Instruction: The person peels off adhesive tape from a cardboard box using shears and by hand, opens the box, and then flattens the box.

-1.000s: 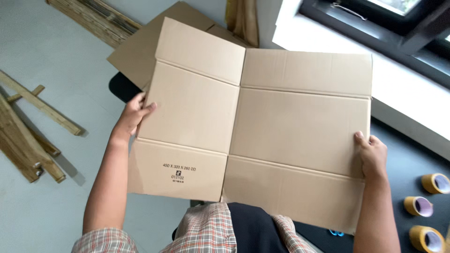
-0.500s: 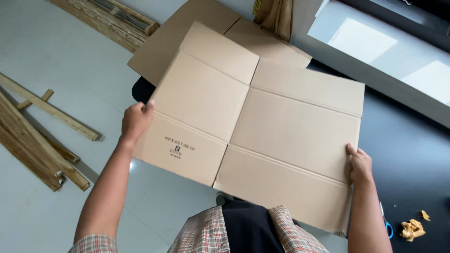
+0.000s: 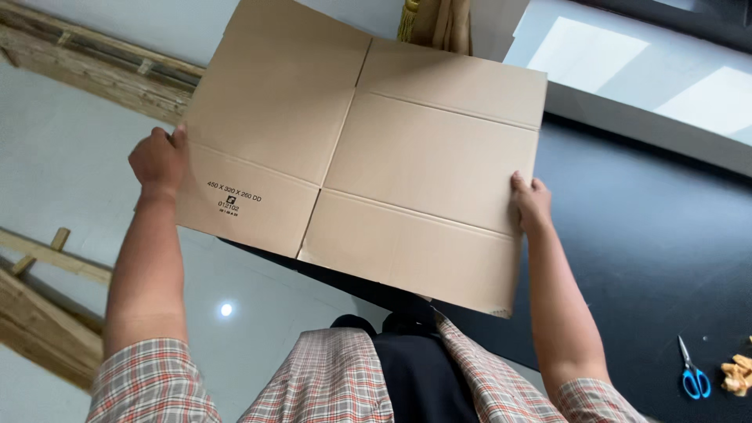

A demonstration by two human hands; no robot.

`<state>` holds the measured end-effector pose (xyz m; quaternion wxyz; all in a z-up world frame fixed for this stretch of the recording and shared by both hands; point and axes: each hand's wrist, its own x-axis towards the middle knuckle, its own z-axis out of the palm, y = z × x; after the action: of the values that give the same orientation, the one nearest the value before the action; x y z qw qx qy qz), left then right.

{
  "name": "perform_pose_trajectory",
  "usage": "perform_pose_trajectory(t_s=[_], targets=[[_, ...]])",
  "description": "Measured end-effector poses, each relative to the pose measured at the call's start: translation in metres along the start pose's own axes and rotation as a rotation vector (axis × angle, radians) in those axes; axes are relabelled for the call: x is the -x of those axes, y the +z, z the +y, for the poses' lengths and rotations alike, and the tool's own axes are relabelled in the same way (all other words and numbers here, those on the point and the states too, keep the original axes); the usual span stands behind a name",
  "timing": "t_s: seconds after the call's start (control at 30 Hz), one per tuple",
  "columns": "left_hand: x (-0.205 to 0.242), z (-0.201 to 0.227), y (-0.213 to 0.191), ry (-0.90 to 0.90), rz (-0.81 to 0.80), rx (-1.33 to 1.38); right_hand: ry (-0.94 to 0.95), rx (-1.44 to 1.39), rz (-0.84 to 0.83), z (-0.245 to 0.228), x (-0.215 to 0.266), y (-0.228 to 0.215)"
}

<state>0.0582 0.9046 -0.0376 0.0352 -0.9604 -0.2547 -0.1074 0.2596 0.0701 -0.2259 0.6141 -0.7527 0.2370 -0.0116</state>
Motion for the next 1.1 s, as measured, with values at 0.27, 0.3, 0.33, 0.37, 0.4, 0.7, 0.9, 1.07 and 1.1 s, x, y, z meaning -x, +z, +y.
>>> perform_pose_trajectory(t_s=[0.27,0.3,0.33,0.37,0.4,0.7,0.9,1.07,1.1], targets=[[0.031,0.034,0.111,-0.263,-0.686,0.258,0.249,0.474,-0.13,0.112,0.137,-0.003],[0.035,0.029,0.115,-0.236,-0.687,0.255,0.259,0.461,-0.109,0.101,0.166,-0.005],[0.041,0.025,0.119,-0.237,-0.572,0.333,0.232,0.469,-0.047,0.091,0.195,-0.008],[0.051,0.015,0.122,-0.242,-0.459,0.408,0.209,0.479,0.01,0.083,0.228,-0.009],[0.049,0.002,0.134,-0.219,-0.464,0.404,0.222,0.469,0.026,0.077,0.25,-0.002],[-0.037,-0.042,0.218,-0.217,-0.25,0.765,0.313,0.518,0.104,0.024,0.323,0.058],[-0.004,0.008,0.18,-0.055,-0.357,0.518,0.114,0.069,0.106,0.075,0.323,0.039],[0.136,0.107,0.118,0.489,-0.087,0.66,0.003,0.932,0.172,0.154,0.388,0.015],[0.163,0.124,0.132,0.521,-0.094,0.666,0.025,0.923,0.197,0.186,0.409,0.004]])
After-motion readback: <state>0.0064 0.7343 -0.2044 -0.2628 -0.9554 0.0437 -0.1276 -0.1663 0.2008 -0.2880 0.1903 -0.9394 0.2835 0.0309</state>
